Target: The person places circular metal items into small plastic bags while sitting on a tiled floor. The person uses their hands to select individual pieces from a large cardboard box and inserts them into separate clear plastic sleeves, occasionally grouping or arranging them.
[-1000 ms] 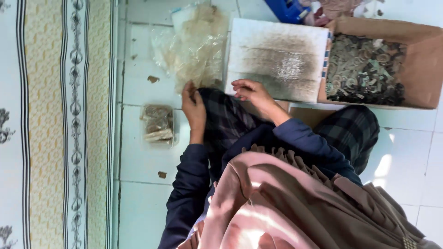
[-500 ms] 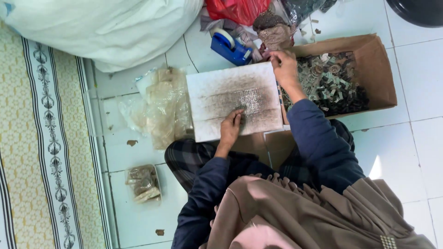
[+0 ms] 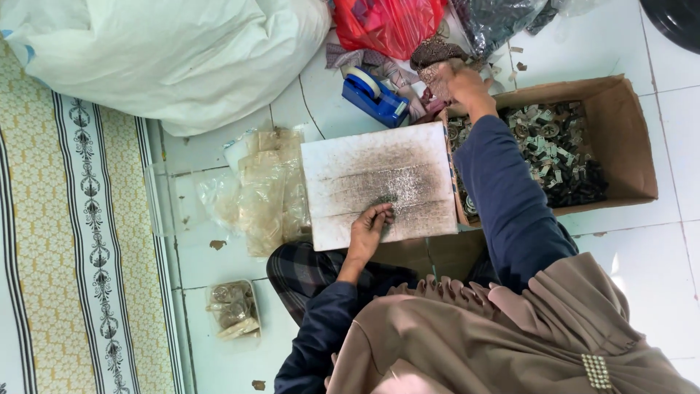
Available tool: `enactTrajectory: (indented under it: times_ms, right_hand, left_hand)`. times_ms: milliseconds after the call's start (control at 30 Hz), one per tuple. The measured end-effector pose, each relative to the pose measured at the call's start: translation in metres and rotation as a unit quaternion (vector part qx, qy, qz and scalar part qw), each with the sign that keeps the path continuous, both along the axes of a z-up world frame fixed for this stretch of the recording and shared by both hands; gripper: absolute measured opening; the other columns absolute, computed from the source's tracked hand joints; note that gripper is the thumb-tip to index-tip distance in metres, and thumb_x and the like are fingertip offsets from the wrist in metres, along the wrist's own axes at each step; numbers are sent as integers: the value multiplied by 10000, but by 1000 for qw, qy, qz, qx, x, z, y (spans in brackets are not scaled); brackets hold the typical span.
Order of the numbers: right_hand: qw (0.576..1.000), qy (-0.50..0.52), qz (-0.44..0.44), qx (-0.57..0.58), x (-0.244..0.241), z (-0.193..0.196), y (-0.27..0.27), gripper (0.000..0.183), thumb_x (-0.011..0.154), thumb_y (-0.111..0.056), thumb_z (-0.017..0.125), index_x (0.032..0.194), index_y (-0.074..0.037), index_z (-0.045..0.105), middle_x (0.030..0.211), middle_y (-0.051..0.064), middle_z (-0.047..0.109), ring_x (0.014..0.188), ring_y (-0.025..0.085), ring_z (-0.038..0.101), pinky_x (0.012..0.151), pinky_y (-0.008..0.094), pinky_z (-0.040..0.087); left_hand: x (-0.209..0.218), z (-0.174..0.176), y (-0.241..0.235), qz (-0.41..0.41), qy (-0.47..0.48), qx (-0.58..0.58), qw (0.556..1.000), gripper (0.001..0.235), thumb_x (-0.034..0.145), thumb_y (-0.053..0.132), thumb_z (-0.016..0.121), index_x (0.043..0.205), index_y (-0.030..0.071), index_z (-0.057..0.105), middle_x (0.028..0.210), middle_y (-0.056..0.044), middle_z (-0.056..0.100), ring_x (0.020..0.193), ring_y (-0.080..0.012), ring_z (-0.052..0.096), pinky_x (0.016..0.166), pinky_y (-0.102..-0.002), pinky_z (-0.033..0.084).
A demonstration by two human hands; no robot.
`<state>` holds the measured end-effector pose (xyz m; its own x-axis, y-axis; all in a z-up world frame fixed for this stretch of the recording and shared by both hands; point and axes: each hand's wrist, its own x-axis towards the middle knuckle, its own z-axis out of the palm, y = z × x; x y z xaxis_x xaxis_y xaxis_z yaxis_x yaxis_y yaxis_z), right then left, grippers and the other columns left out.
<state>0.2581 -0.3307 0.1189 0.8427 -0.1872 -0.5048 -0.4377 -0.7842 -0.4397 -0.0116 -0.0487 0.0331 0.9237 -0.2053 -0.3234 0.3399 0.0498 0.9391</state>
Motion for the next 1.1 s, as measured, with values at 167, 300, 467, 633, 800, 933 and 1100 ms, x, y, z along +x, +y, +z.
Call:
enactTrajectory:
  times_ms: [167, 300, 467, 633, 800, 933, 1100]
  right_hand:
    - [974, -181, -8, 136, -54, 111, 8, 936, 947, -744, 197, 1475, -36, 505, 1533, 236, 460, 1417, 393, 409, 1178, 544, 306]
    - [886, -401, 180, 146, -150, 169, 4, 662, 1170, -427, 180, 1434, 55, 548, 1489, 331, 507, 1408, 480, 440, 1194, 557, 327]
    - [845, -277, 265, 374, -307, 188, 30, 703, 1033, -553, 379, 1437, -14, 580, 1439, 277, 585, 1167, 350, 602, 1062, 572, 436]
    - [832, -180, 230, 472, -381, 144, 67, 591, 1031, -432, 489, 1387, 21, 619, 1406, 260, 624, 1357, 371, 530, 1069, 573, 430]
    - [850, -252, 35, 460, -393, 65, 100, 731, 1141, -522, 212, 1623, 25, 254, 1677, 224, 265, 1541, 415, 205, 1200, 570, 222]
    - [917, -12, -56, 395, -393, 129, 171, 914, 1066, -634, 276, 1511, 163, 327, 1598, 403, 199, 1505, 498, 186, 1245, 624, 34]
    - [825, -21, 91, 557, -404, 130, 189, 769, 1075, -650, 94, 1674, -170, 125, 1738, 90, -35, 1567, 276, -123, 1268, 457, -161]
  left_hand:
    - [0, -14, 1, 5, -3, -5, 1000, 275, 1049, 50, 539, 1271, 40, 699, 1064, -64, 720, 929, -138, 685, 936, -267, 578]
    - [-2, -16, -2, 35, 51, -21, 998, 279, 1020, 222, 627, 1263, 130, 729, 1116, -21, 750, 1019, -132, 687, 960, -288, 574]
    - [-25, 54, -9, 48, 174, -206, 962, 534, 1110, 420, 439, 1563, 143, 387, 1538, -160, 397, 1393, -360, 382, 1068, -532, 379]
    - [-70, 75, -29, 46, 175, -236, 955, 732, 1112, 530, 367, 1677, 134, 121, 1726, -203, 137, 1571, -459, 137, 1177, -638, 220]
    - [-115, 88, -62, 71, 29, -78, 994, 673, 1139, 414, 324, 1672, 127, 30, 1691, -267, 178, 1545, -437, 210, 1258, -564, 190]
    - [-139, 92, -54, 79, -42, 4, 996, 649, 1153, 355, 302, 1669, 123, -16, 1673, -299, 198, 1533, -426, 246, 1299, -527, 175]
    - [-141, 38, -44, 332, -148, 7, 932, 565, 1151, 265, 356, 1656, 95, 167, 1674, -212, 268, 1544, -263, 302, 1319, -409, 194]
